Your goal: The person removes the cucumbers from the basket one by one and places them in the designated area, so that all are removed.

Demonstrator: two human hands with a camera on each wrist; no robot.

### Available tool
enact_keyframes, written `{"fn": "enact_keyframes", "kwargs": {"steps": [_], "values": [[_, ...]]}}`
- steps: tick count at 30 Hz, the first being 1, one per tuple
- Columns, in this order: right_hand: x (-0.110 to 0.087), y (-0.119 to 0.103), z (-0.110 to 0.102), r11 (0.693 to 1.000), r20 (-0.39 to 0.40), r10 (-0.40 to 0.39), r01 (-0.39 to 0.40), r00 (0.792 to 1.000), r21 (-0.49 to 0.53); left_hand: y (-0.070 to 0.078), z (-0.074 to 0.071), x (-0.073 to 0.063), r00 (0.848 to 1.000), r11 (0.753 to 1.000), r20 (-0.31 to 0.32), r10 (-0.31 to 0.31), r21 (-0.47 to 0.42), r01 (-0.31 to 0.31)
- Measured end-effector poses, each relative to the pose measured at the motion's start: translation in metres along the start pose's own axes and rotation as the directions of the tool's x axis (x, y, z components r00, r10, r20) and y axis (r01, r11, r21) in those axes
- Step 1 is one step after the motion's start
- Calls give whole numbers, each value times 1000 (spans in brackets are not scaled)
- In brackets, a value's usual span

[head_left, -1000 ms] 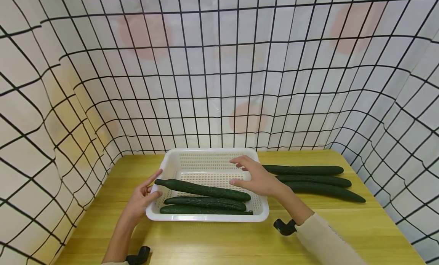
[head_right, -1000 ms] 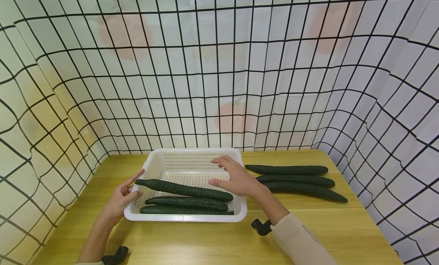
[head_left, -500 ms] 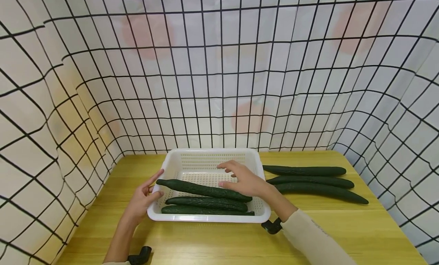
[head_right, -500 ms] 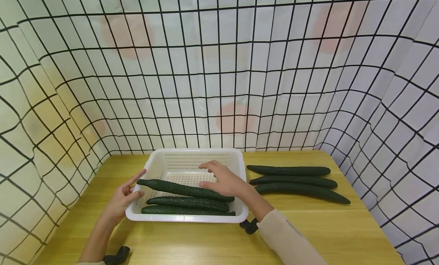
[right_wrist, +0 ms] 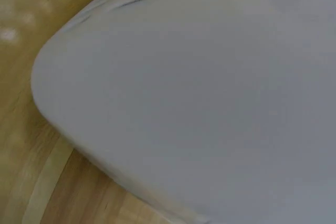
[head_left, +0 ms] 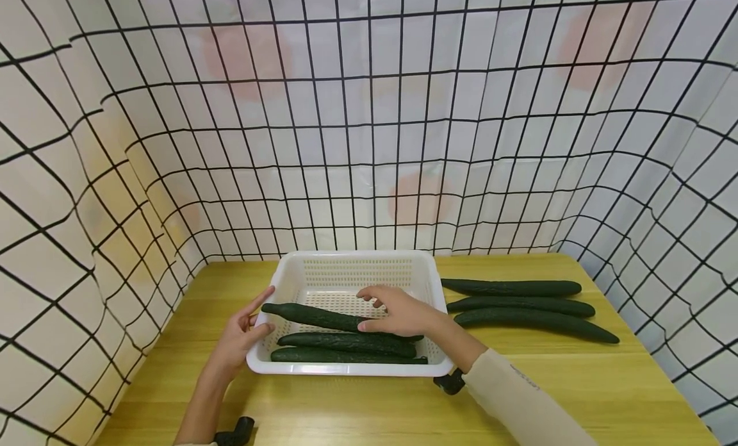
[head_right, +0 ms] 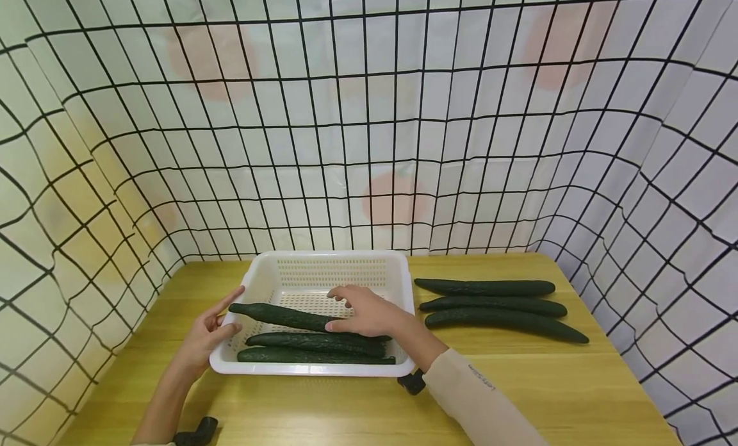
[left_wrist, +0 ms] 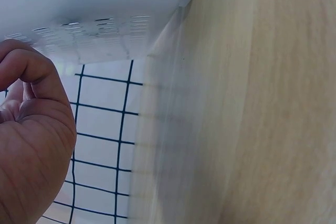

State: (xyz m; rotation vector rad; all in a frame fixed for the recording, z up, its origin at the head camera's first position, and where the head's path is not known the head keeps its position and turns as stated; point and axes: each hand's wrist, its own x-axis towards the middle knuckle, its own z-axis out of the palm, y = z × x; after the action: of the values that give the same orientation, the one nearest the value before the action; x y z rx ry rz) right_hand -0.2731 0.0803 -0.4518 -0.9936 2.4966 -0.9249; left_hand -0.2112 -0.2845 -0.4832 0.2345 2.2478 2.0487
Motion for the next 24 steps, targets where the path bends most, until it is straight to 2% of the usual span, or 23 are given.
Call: {"fn": "enact_keyframes", "kwargs": {"steps": [12, 17, 20, 24], "values": [[0, 1, 4, 990, 162, 50, -28, 985, -136, 0, -1, -1, 1000, 1000, -4, -11, 10, 11], [2, 1, 4, 987, 207, 79, -47, 975, -155, 1, 1, -1, 1000, 1000, -13, -17, 3, 17], [3, 1, 4, 986, 207, 67, -33, 976, -164, 1, 1, -1, 1000, 1000, -8, -13, -9, 13], [5, 2, 4, 988, 158, 29, -4, 987, -155, 2, 1, -1, 1000, 1000, -4, -4, -19, 4]]}}
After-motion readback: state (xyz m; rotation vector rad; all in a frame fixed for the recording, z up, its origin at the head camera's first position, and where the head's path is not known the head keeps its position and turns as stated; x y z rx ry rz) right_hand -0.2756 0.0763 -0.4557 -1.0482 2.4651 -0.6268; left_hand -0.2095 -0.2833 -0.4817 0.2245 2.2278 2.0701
